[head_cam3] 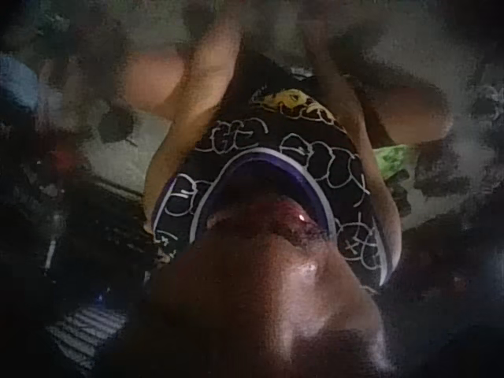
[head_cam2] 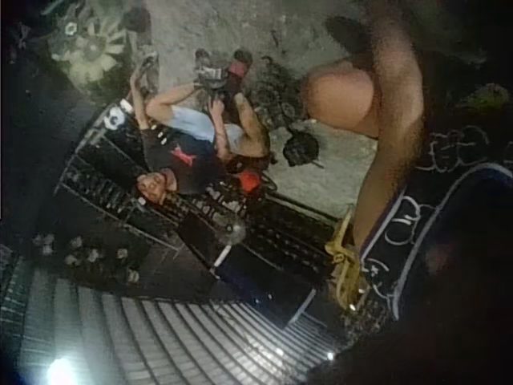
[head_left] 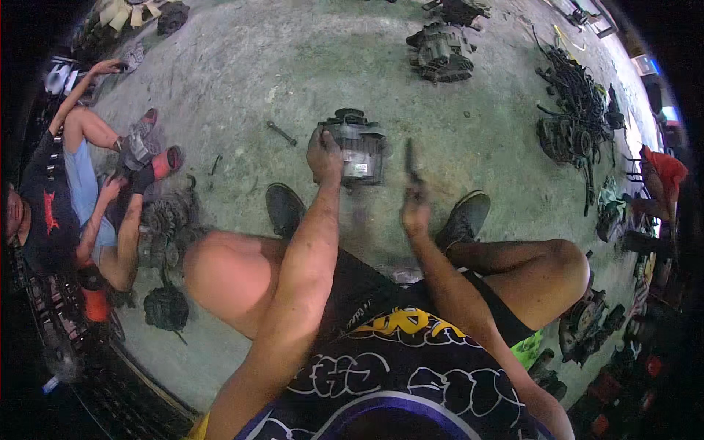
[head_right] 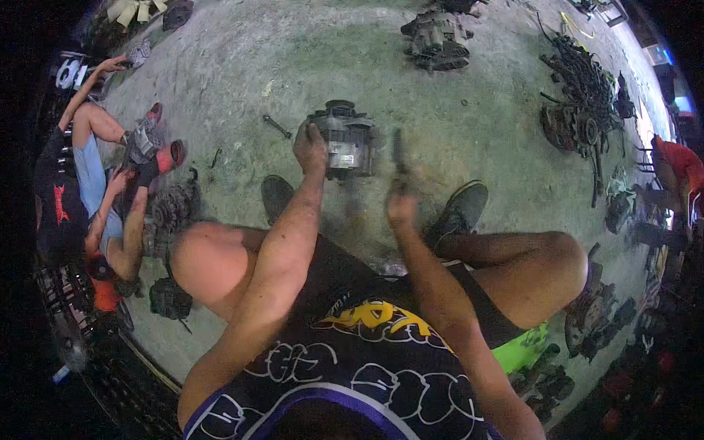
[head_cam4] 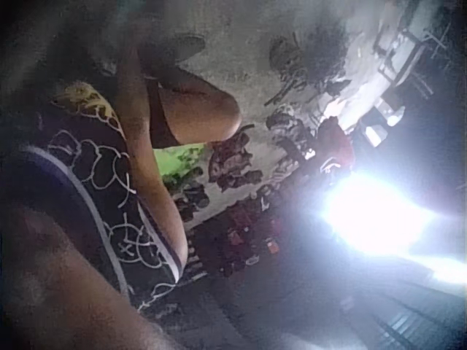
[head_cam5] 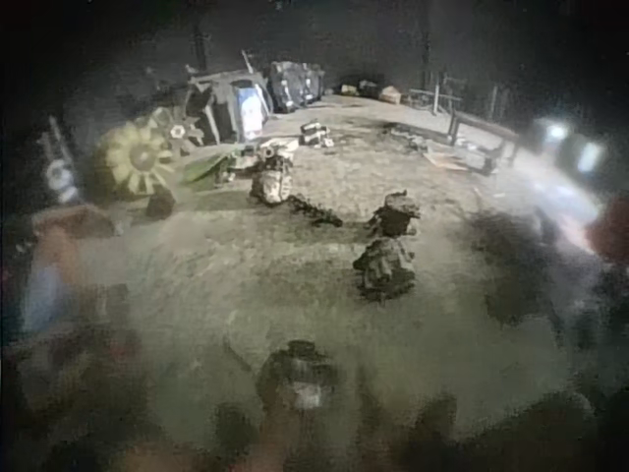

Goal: The recorder is inspecting and cleaning car alternators using a metal file while seated on a shop floor.

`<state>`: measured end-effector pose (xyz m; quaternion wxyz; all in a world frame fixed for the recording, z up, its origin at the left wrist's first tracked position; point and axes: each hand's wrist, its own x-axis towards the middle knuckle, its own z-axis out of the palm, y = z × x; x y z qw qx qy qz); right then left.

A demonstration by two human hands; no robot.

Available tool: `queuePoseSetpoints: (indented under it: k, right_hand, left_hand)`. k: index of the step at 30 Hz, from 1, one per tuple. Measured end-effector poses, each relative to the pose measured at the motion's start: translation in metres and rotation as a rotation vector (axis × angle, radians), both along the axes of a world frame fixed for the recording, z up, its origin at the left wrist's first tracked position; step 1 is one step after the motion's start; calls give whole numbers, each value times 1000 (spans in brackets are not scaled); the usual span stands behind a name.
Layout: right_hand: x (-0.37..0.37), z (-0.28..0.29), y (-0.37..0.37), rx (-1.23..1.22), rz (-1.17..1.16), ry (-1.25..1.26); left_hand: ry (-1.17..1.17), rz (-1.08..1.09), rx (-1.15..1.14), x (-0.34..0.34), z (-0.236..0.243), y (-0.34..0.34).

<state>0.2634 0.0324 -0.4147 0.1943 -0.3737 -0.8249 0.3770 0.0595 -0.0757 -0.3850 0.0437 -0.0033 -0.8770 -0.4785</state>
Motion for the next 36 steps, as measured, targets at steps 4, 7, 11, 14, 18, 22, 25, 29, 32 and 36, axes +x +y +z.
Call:
queuePoseSetpoints:
  k: [4,7,11,14,18,22,25,29,32,36]
  right_hand:
    - [-47,56,-37,-434,97,-269]
    - [-26,14,-15,-129,173,-2]
    - [-22,27,-10,-306,-41,-135]
    - [-53,2,-4,-108,62,-91]
    - [-97,13,36,-444,221,-217]
    - [-57,13,-6,-307,147,-46]
    - [-67,20,2,-258,205,-89]
    - [-72,22,9,-159,296,-563]
    - [-29,-17,-3,-95,225,-72]
    - [-83,43,9,-258,244,-464]
  left_hand:
    - [-25,-11,16,-1,1,10]
    - [-30,-71,-135,-5,-7,13]
    - [-303,-54,-135,0,10,6]
    - [-124,-70,-136,3,5,18]
    - [-42,-45,-160,2,1,17]
    - [-28,-16,-217,2,9,15]
    - [-46,0,-284,5,15,21]
    - [22,-39,-213,2,8,15]
    - [29,-66,-272,-2,0,21]
    - [-18,-44,-260,5,14,20]
